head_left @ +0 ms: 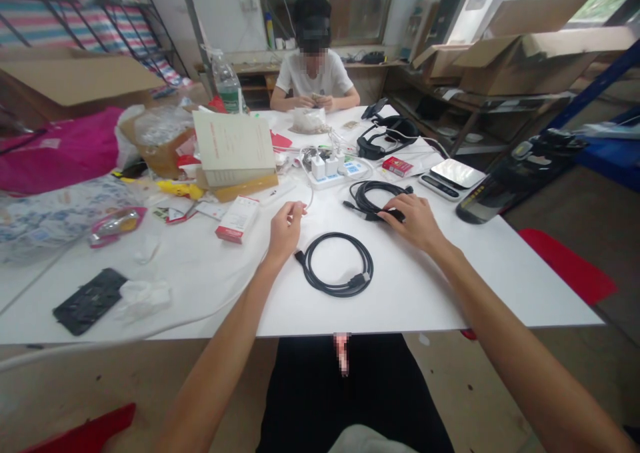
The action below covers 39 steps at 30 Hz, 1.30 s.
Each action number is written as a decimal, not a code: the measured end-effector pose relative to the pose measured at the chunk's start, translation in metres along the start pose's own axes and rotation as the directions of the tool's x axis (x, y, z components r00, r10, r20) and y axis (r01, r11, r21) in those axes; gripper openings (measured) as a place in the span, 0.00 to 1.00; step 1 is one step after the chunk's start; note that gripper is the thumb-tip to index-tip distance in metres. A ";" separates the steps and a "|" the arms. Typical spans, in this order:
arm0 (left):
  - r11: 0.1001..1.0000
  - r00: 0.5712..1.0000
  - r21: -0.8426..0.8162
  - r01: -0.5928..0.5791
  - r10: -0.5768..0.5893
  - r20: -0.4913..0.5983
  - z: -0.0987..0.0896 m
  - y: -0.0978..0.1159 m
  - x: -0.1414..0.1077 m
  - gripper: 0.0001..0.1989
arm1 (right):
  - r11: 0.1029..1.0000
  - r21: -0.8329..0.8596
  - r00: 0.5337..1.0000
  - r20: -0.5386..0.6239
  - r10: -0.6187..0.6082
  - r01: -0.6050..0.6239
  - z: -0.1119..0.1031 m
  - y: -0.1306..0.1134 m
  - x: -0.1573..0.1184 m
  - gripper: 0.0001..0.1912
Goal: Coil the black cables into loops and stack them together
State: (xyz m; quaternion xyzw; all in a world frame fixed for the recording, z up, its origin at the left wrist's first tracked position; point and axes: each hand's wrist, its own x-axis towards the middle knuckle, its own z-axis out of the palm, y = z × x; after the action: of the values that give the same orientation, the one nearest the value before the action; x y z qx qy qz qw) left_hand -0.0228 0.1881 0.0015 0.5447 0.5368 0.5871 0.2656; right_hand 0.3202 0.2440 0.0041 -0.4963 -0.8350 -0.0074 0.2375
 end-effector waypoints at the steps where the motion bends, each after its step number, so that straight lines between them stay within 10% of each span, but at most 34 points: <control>1: 1.000 1.000 0.003 -0.002 0.002 0.001 0.000 -0.001 0.000 0.13 | 0.999 -0.019 0.998 0.047 -0.031 0.032 -0.001 0.000 0.002 0.24; 5: 1.000 1.000 0.017 -0.026 0.025 0.013 0.000 -0.003 0.001 0.12 | 0.994 -0.077 0.991 0.109 -0.075 0.083 -0.005 0.003 0.011 0.39; 15: 0.997 0.999 0.064 -0.039 0.037 0.030 0.000 -0.003 0.000 0.13 | 0.999 -0.043 0.970 0.243 0.016 -0.006 -0.009 0.009 0.035 0.18; 24: 1.000 1.000 -0.004 -0.018 0.018 0.014 0.001 -0.001 0.001 0.13 | 0.971 0.176 0.967 -0.168 0.194 -0.164 -0.070 0.023 0.083 0.27; 29: 0.959 0.995 -0.279 0.048 -0.021 0.099 0.001 0.007 0.001 0.19 | 0.938 0.343 0.962 -0.237 0.135 -0.047 -0.109 -0.020 0.079 0.28; 32: 0.839 0.938 -0.480 0.256 -0.097 0.331 -0.004 0.017 0.000 0.28 | 0.971 0.231 0.976 -0.219 -0.005 0.057 -0.107 -0.065 0.056 0.26; 35: 0.660 0.771 -0.527 0.536 -0.128 0.623 -0.011 0.025 -0.001 0.37 | 0.984 0.075 0.982 -0.110 -0.155 0.164 -0.088 -0.107 0.031 0.24; 39: 0.511 0.721 -0.553 0.658 -0.217 0.658 -0.015 0.024 0.001 0.17 | 0.969 0.015 0.960 0.138 -0.244 0.245 -0.058 -0.140 0.009 0.23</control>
State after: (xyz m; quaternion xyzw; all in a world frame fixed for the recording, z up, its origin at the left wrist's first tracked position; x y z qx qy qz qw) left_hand -0.0307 0.1768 0.0263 0.3534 0.2729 0.4964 0.7444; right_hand 0.2222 0.1663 0.0902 -0.3889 -0.9044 -0.0030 0.1757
